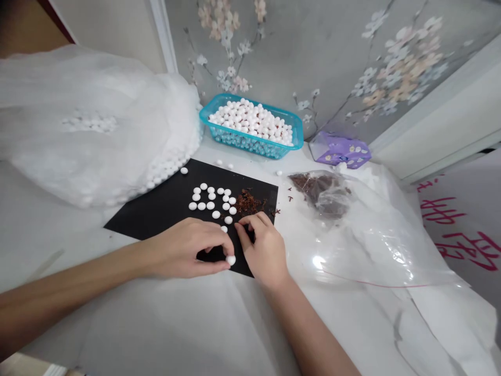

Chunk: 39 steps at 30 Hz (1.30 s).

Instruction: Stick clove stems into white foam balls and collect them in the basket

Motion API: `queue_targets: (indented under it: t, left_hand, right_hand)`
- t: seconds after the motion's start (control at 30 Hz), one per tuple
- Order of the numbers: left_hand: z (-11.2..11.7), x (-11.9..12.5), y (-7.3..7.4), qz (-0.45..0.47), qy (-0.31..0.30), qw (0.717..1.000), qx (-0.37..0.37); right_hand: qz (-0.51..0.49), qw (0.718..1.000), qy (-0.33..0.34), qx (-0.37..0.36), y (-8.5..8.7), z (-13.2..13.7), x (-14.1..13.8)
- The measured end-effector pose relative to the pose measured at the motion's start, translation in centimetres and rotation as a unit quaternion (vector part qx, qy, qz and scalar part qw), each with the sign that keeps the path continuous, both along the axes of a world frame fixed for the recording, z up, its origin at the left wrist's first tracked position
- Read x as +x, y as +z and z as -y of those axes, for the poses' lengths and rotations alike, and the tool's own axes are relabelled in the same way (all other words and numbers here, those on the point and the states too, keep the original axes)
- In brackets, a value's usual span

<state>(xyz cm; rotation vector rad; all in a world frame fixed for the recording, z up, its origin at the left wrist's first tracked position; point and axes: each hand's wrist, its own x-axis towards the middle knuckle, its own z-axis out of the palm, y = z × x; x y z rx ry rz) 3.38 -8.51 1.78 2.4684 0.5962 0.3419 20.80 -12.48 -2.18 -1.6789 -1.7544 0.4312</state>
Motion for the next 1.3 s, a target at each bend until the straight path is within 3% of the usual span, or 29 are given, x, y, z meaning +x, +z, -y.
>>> queue_targets:
  t: [0.1,0.27,0.43,0.7,0.9,1.03,1.17,1.3]
  left_hand:
    - [-0.6,-0.2,-0.8,0.003,0.024,0.997,0.072]
    - [-1.2,-0.7,-1.4,-0.015,-0.015,0.976,0.219]
    - [-1.5,-0.9,-1.5,-0.029,-0.012,0.962,0.270]
    - [-1.6,-0.9,-1.6,-0.031,0.008,0.969,0.246]
    - [-1.6,-0.8,-1.5,-0.031,0.009,0.970,0.241]
    - [-1.7,-0.8,-1.5,-0.026,0.035,0.983,0.179]
    - [-1.9,-0.8,-1.4,-0.044,0.054,0.992,0.104]
    - [-2.1,-0.8,-1.5,-0.045,0.059,0.995,0.067]
  right_hand:
    - [-0.021,1.000,-0.005,0.002,0.0,0.0,0.1]
    - [-0.013,1.000,-0.001,-0.001,0.0,0.0,0.1]
    - [-0.031,0.999,-0.014,-0.008,-0.1,-0.2,0.3]
    - [-0.129,0.991,-0.016,-0.043,0.3,-0.3,0.6]
    - [-0.049,0.999,0.006,-0.010,0.1,-0.1,0.4]
    - [-0.081,0.997,0.014,-0.009,0.6,0.0,0.2]
    - [-0.232,0.966,0.020,-0.110,1.8,0.4,-0.1]
    - [-0.259,0.947,0.027,-0.189,2.7,0.6,-0.4]
